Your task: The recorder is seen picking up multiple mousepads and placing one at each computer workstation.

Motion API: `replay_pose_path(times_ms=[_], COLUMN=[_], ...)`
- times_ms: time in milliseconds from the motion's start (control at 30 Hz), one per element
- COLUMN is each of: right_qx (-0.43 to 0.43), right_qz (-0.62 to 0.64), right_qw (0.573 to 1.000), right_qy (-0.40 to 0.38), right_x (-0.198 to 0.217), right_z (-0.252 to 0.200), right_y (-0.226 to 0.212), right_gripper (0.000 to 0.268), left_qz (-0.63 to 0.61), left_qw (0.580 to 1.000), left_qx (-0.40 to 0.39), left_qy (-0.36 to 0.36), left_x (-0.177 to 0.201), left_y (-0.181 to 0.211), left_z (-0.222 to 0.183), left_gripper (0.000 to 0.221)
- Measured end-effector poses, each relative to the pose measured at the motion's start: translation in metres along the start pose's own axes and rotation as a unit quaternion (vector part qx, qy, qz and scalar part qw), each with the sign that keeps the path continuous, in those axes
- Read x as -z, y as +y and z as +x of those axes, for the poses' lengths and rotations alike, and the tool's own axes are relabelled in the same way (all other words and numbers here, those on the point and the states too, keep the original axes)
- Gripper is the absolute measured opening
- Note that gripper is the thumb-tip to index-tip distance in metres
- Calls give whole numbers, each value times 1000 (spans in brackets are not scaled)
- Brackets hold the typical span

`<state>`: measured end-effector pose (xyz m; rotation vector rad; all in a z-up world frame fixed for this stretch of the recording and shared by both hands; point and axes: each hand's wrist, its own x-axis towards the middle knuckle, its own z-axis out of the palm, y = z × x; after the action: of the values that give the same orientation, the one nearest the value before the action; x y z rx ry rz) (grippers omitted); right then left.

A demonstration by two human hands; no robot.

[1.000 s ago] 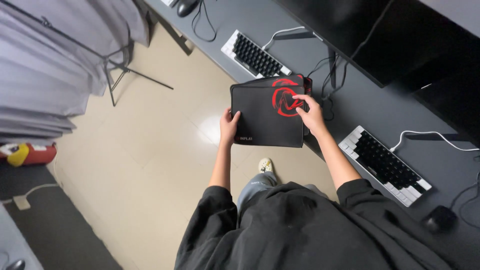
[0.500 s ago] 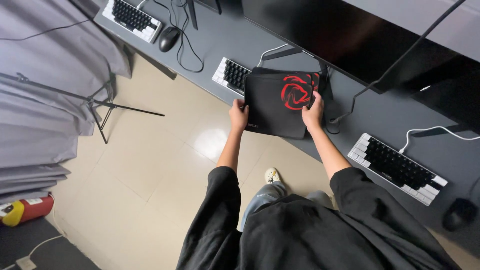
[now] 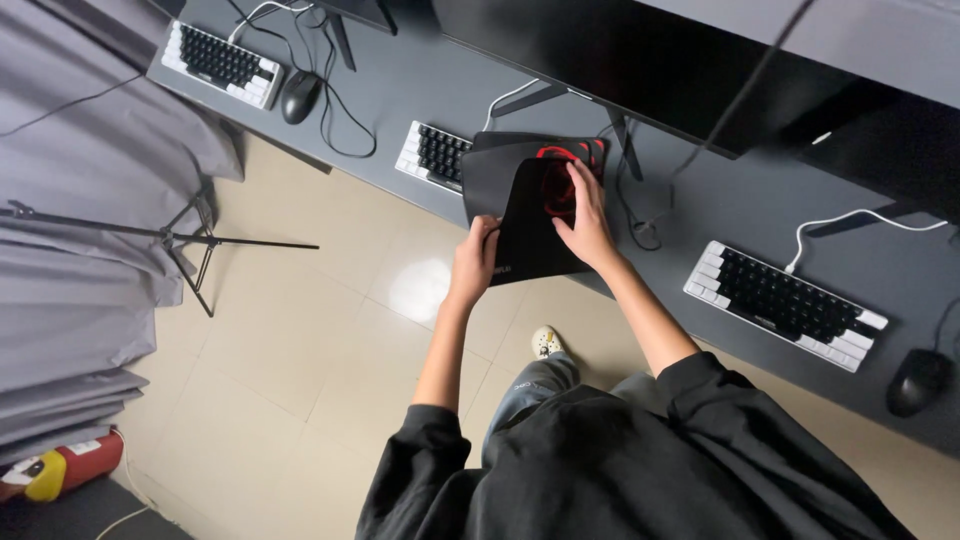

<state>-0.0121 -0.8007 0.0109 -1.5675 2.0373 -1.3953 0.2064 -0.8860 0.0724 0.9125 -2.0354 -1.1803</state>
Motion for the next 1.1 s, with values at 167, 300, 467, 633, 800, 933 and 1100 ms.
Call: replay_pose_path(times_ms=[167,300,467,633,800,933,1100], right_qx=[58,51,-17,-117,-161,-156,-301], right_qz=[32,68,143,257,168,142,57], right_qw=[998,996,979,947,971,977,941], right_qy=[-22,-27,-147,-156,-55,32,143], right_x=[41,62,116,184,285,366,435], right_z=[-4,-40,-108,-190,-270,-349,-473], right_y=[-35,-27,-41,-16,14,44,105], right_gripper=[95,45,26,23,23,20,19], left_qz=[-6,43,-29,-57,-102,-156,-176], left_qw=[999,997,999,995,984,965,940], left_qx=[-11,-38,0,-3,-40,-23,-55], left_qy=[-53,-49,-40,-77,-142,-208,-288], left_x=[20,16,-16,-84,-187,-276,-389], left_y=[70,105,142,174,205,236,268], left_z=[-25,-57,-98,-138,-173,-195,-227], left_gripper=[15,15,13,12,12,12,14])
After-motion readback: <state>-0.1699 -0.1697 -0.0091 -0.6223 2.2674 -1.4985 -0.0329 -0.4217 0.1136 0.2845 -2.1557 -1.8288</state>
